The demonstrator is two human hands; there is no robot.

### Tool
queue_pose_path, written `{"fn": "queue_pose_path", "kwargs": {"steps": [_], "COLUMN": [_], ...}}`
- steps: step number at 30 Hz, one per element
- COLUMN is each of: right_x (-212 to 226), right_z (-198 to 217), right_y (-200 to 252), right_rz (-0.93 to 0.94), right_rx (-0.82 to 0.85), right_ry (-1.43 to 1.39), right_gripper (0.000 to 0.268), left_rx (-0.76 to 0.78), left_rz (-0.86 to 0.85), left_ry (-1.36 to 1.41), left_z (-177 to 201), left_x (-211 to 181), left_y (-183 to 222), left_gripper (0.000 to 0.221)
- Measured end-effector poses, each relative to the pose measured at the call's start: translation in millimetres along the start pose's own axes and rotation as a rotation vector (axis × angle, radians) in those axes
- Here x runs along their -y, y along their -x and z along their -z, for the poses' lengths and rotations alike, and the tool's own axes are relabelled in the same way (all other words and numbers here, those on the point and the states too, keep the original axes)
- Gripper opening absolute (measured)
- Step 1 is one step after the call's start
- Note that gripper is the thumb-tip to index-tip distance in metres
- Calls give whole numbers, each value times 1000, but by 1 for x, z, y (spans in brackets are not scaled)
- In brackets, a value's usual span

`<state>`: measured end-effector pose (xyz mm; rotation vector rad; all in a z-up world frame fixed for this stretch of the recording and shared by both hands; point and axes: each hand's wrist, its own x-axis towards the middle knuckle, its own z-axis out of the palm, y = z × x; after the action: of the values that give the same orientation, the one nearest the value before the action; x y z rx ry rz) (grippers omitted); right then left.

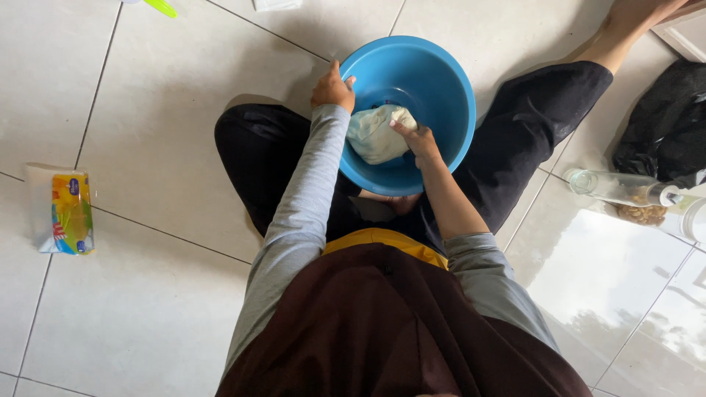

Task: Kneading a ball of dough in a plastic bowl while sitting on the floor.

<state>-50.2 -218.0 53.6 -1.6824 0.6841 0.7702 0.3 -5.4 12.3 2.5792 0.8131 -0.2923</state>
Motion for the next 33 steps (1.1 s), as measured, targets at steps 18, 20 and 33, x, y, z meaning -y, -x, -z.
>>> {"fn": "queue_pose_path", "kwargs": {"steps": [18,20,33], "right_x": [-44,-36,12], "right_z": [12,27,1], "right_y": [15,22,41], "right_rz": [305,327,1144], "right_rx": [487,479,-191], "right_ry": [-893,-930,1120], "right_gripper": [54,57,55], "left_rx": [-39,-51,-107], "left_rz": [-28,-47,-87], "left_ry": [34,35,4], "left_z": [-5,-6,-10], "left_x": [7,9,10], "left_y": [-2,0,2], "left_gripper": [46,47,49]}}
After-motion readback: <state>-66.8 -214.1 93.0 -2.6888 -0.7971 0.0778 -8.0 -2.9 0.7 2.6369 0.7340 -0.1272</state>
